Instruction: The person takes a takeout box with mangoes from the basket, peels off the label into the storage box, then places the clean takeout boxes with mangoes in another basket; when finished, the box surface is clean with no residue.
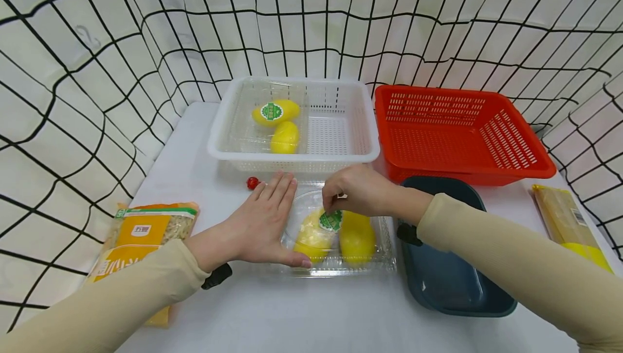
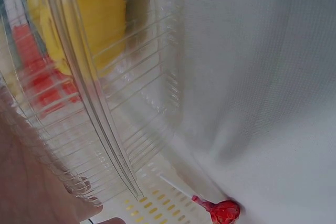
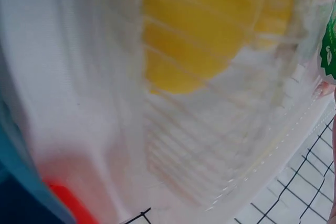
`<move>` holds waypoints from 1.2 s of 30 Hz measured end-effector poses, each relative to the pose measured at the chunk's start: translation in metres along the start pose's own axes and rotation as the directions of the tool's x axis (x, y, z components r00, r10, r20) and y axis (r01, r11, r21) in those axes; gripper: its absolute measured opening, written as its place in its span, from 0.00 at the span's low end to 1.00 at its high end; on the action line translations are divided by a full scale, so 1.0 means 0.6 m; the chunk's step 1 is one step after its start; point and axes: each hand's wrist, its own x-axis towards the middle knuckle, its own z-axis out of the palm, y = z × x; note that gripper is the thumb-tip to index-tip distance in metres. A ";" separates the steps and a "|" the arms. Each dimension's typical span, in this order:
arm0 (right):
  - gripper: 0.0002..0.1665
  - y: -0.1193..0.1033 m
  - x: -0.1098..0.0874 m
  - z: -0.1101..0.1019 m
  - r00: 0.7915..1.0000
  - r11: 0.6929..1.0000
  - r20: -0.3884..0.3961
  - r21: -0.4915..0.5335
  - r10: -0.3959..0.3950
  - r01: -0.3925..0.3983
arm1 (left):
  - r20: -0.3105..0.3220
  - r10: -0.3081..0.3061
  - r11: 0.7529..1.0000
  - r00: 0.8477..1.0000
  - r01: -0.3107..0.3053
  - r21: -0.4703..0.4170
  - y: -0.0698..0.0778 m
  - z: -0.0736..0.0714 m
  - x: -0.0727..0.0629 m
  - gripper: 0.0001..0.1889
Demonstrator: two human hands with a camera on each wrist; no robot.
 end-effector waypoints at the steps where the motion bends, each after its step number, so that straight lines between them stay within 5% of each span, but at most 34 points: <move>1: 0.03 0.001 -0.004 0.000 1.000 1.000 -0.015 0.004 0.000 0.000 | 0.000 0.000 1.000 1.000 0.000 0.001 0.000 0.000 0.000 0.74; 19: 0.07 0.008 -0.062 -0.005 0.971 0.990 -0.238 0.132 -0.009 0.042 | -0.003 0.005 1.000 1.000 -0.005 -0.005 0.001 0.001 0.005 0.75; 27: 0.08 0.012 -0.084 -0.003 0.962 0.966 -0.244 0.251 0.120 -0.057 | -0.003 0.010 1.000 1.000 -0.010 0.000 0.001 0.001 0.005 0.74; 36: 0.07 0.031 -0.125 -0.003 0.902 0.895 -0.280 0.397 0.329 -0.204 | -0.007 0.008 1.000 1.000 -0.008 -0.006 -0.003 0.003 0.002 0.74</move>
